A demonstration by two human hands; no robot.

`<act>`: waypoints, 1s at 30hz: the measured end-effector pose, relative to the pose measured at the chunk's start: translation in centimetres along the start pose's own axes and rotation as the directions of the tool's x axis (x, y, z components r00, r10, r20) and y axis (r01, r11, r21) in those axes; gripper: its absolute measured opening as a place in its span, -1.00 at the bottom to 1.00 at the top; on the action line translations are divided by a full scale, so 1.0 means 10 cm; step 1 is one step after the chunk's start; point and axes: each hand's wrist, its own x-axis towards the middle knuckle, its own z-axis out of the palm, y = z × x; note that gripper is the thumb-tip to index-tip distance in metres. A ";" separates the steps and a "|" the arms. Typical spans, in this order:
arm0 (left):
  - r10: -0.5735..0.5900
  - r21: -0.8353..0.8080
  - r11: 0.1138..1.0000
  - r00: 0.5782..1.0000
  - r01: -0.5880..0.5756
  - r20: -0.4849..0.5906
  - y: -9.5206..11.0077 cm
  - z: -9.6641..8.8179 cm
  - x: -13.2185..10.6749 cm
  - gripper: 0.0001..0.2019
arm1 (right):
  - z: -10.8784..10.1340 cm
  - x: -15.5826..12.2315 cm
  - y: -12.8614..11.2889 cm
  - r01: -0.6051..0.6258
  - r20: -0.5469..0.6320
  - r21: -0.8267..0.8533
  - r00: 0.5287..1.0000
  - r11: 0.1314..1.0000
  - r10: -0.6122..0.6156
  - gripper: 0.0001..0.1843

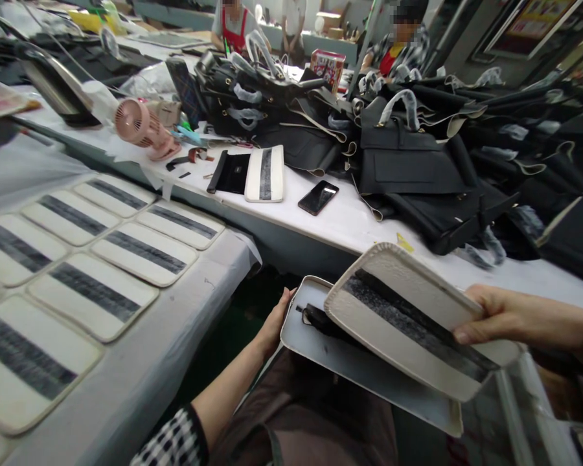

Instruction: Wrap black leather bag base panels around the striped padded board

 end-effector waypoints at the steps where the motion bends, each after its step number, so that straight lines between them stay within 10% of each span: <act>1: 0.017 -0.011 1.000 1.000 -0.016 0.019 0.00 0.00 0.00 -0.32 | 0.00 0.02 0.00 -0.013 -0.008 -0.003 1.000 1.000 0.013 -0.69; 10: 0.053 -0.066 0.996 0.998 -0.051 0.020 0.03 0.06 -0.03 -0.38 | -0.08 0.10 0.03 -0.090 -0.041 -0.056 0.995 0.994 0.088 -0.69; 20: 0.106 -0.063 0.992 0.994 -0.106 0.008 0.03 0.07 -0.03 -0.41 | 0.13 1.03 0.09 0.033 0.198 -0.124 0.980 0.992 -0.008 -0.63; 25: 0.128 -0.100 0.988 0.988 -0.119 0.085 0.03 0.09 -0.03 -0.39 | 0.14 1.16 0.17 0.055 0.063 -0.296 0.997 0.954 -0.038 -0.68; 30: 0.173 -0.117 0.980 0.982 -0.164 0.073 0.00 0.08 0.01 -0.41 | 0.38 0.98 0.21 0.213 -0.227 -0.316 0.929 0.925 -0.292 -0.22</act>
